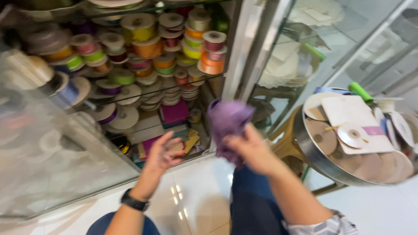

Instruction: The person sits on the floor and wipes the glass door of a cabinet filled with spools of ribbon using a purple cloth. They then open the cabinet, wipe the interior shelves, and handle a metal bucket containing various ribbon spools, placing some spools back into the cabinet.

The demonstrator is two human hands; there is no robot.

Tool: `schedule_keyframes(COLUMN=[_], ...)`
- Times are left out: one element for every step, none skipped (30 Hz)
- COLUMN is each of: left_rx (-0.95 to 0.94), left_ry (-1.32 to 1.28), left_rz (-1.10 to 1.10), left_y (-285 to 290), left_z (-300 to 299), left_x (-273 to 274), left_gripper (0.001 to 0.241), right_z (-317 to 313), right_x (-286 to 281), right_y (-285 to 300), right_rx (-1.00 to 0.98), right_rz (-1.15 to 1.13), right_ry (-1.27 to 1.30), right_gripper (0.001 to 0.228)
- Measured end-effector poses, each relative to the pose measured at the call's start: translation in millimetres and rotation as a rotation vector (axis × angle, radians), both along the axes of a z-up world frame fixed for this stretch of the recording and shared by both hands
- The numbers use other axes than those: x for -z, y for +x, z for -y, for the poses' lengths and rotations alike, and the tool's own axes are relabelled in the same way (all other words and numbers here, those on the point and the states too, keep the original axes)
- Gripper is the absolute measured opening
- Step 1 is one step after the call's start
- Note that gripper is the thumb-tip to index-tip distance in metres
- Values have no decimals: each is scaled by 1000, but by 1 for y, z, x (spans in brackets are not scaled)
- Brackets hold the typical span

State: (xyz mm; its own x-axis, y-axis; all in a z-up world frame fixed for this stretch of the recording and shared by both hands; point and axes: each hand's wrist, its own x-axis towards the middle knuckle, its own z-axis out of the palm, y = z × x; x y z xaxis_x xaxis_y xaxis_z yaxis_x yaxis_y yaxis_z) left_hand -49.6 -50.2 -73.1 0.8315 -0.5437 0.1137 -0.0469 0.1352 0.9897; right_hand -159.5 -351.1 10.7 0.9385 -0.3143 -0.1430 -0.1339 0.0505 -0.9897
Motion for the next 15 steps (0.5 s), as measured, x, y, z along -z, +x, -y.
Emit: schedule_keyframes(left_rx=[116, 232, 206, 86, -29, -50, -156, -261, -268, -326, -380, -385, -438, -489, -481], left_ry=[-63, -126, -122, -57, 11, 18, 76, 136, 137, 71, 1, 0, -146, -292, -293], left_rz=[-83, -165, -169, -142, -121, -130, -98, -65, -64, -201, -336, -334, -342, -349, -359], left_y=[-3, -4, -5, -5, -6, -5, -4, -2, -1, 0, 1, 7, 11, 14, 21], left_z=[6, 13, 17, 22, 26, 17, 10, 4, -5, -15, -22, -29, -34, -38, -42], left_x=[5, 10, 19, 29, 39, 38, 36, 34, 23, 12, 0, -3, -5, -7, 1], left_gripper=[97, 115, 115, 102, 92, 92, 71, 65, 65, 54, 45, 45, 37, 31, 31], right_z=[-24, -48, -58, -68, -79, -66, -52, -37, -20, -1, 19, 33, 47, 63, 92], right_x=[8, 16, 26, 36, 47, 53, 58, 64, 63, 61, 59, 63, 66, 69, 86], right_y=[5, 10, 10, 12, 10, 3, -4, -12, -41, -70, -99, -123, -151, -181, -202], right_rx=[-87, -174, -199, -293, -382, -403, -328, -252, -259, -150, -29, -34, 519, 1067, 1078], right_rz=[15, 29, 24, 79, 132, 125, 113, 99, 99, 309, 514, 514, 394, 243, 245], right_ry=[30, 61, 68, -36, -137, -126, -67, -8, -6, 509, 1025, 1026, 1045, 1018, 1010], right_gripper=[52, 61, 61, 71, 83, 83, 93, 104, 104, 88, 84, 84, 96, 109, 109])
